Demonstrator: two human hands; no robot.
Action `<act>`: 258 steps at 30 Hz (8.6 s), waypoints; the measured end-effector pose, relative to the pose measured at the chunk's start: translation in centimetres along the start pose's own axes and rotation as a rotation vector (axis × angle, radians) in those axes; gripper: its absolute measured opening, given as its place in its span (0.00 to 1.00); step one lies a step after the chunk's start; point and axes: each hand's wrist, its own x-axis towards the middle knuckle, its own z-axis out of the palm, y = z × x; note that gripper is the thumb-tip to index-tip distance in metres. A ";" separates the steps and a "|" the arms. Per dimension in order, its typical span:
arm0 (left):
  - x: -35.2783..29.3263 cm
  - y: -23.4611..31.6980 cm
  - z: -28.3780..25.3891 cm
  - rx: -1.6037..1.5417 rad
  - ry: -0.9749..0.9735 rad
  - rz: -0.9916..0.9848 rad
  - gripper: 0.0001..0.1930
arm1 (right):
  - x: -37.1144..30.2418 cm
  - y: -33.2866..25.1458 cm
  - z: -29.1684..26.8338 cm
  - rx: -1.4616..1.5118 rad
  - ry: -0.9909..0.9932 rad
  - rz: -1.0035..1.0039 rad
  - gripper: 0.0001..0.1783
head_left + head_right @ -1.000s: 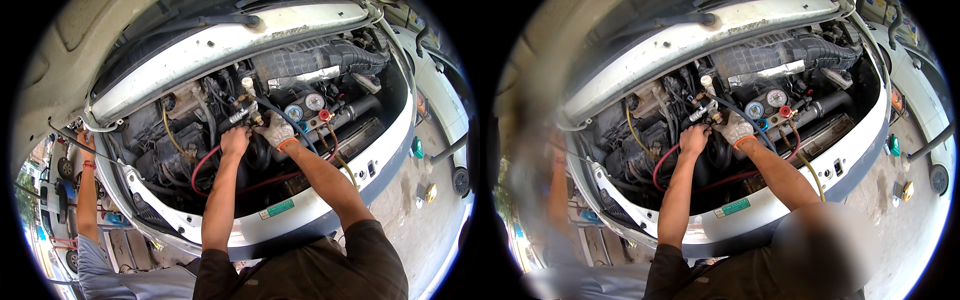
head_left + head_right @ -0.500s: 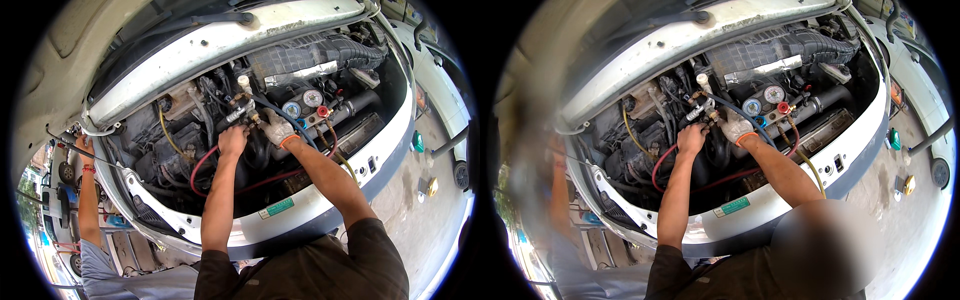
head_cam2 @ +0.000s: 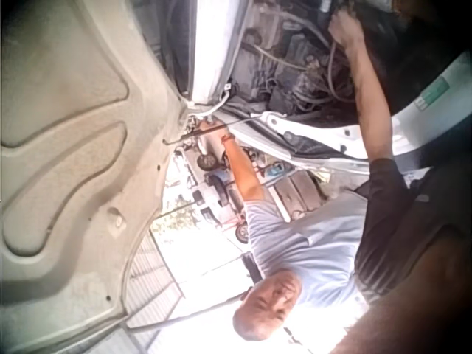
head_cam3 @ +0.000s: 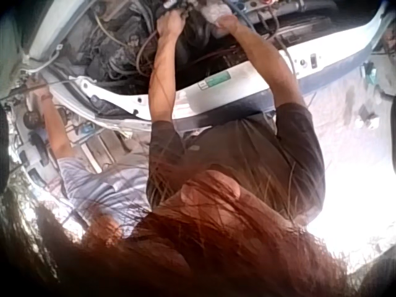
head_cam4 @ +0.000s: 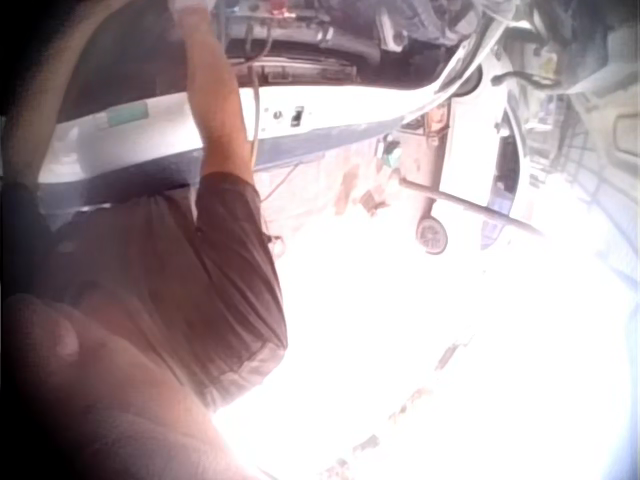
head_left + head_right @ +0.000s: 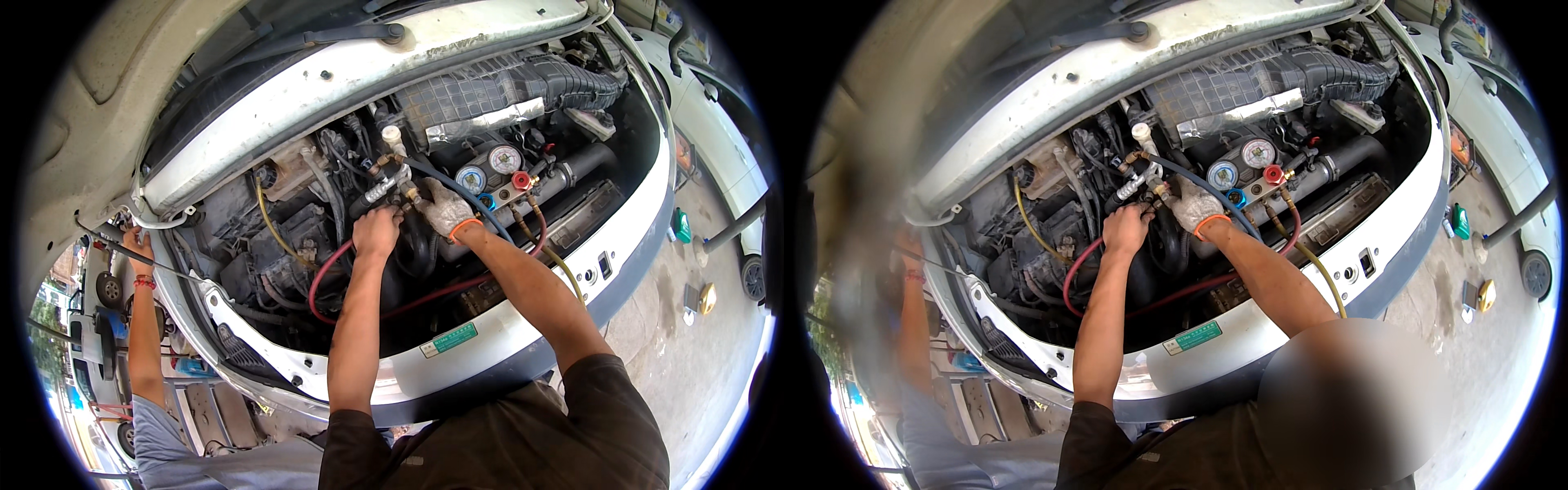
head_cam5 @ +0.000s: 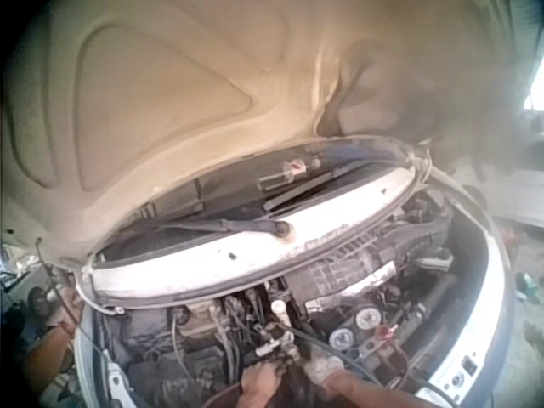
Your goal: The person connects refrigerant hoses to a car's AC system, adjusts gauges, and operates a refrigerant machine. They also move a stool and interact with a coworker in a garage setting.
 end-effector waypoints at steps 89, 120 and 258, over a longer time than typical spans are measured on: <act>0.0 0.9 -1.0 0.040 -0.003 -0.057 0.11 | 0.9 2.0 0.5 0.099 -0.001 -0.022 0.28; 5.8 -1.6 1.0 -0.973 0.330 -0.200 0.17 | -0.1 -0.8 -0.4 0.037 -0.028 0.034 0.35; 8.2 -2.3 -0.7 -1.695 0.118 -0.066 0.08 | -1.0 -2.0 -0.8 -0.151 -0.106 0.119 0.35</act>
